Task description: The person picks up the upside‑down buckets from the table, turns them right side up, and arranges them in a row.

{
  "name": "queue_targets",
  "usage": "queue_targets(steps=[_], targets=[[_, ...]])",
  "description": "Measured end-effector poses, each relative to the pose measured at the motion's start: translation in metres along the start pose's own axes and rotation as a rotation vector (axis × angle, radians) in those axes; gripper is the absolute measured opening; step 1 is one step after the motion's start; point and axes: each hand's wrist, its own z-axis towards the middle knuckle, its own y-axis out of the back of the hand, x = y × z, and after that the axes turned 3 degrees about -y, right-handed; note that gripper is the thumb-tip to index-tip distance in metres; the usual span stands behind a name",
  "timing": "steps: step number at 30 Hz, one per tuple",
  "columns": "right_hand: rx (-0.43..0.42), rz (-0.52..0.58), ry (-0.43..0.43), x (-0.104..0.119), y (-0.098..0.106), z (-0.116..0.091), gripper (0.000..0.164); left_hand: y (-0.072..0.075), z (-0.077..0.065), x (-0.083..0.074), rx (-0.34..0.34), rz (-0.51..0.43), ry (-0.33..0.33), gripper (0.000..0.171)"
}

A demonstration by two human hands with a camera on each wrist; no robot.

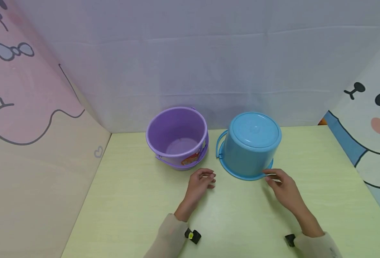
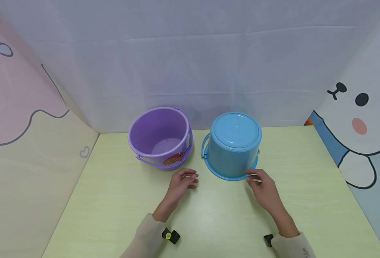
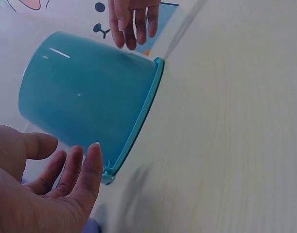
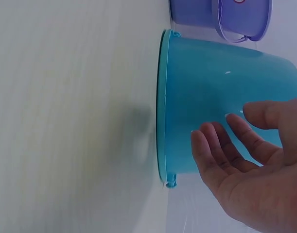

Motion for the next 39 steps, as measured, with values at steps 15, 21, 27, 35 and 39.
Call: queue_targets(steps=[15,21,27,35,39], targets=[[0.005,-0.124,0.028,-0.015,0.014,0.005,0.031,-0.013,0.010,0.000,0.080,0.205,-0.127,0.022],[0.039,-0.182,-0.006,-0.019,0.018,0.010,0.035,-0.018,0.012,-0.001,0.131,0.374,-0.167,0.025],[0.096,-0.214,-0.024,-0.022,0.022,0.014,0.040,-0.023,0.014,0.002,0.167,0.564,-0.233,0.030],[0.195,-0.236,0.003,-0.027,0.027,0.023,0.051,-0.029,0.017,0.004,0.197,0.825,-0.332,0.038],[0.220,-0.258,0.021,-0.028,0.026,0.026,0.055,-0.031,0.018,0.005,0.203,0.914,-0.354,0.043]])
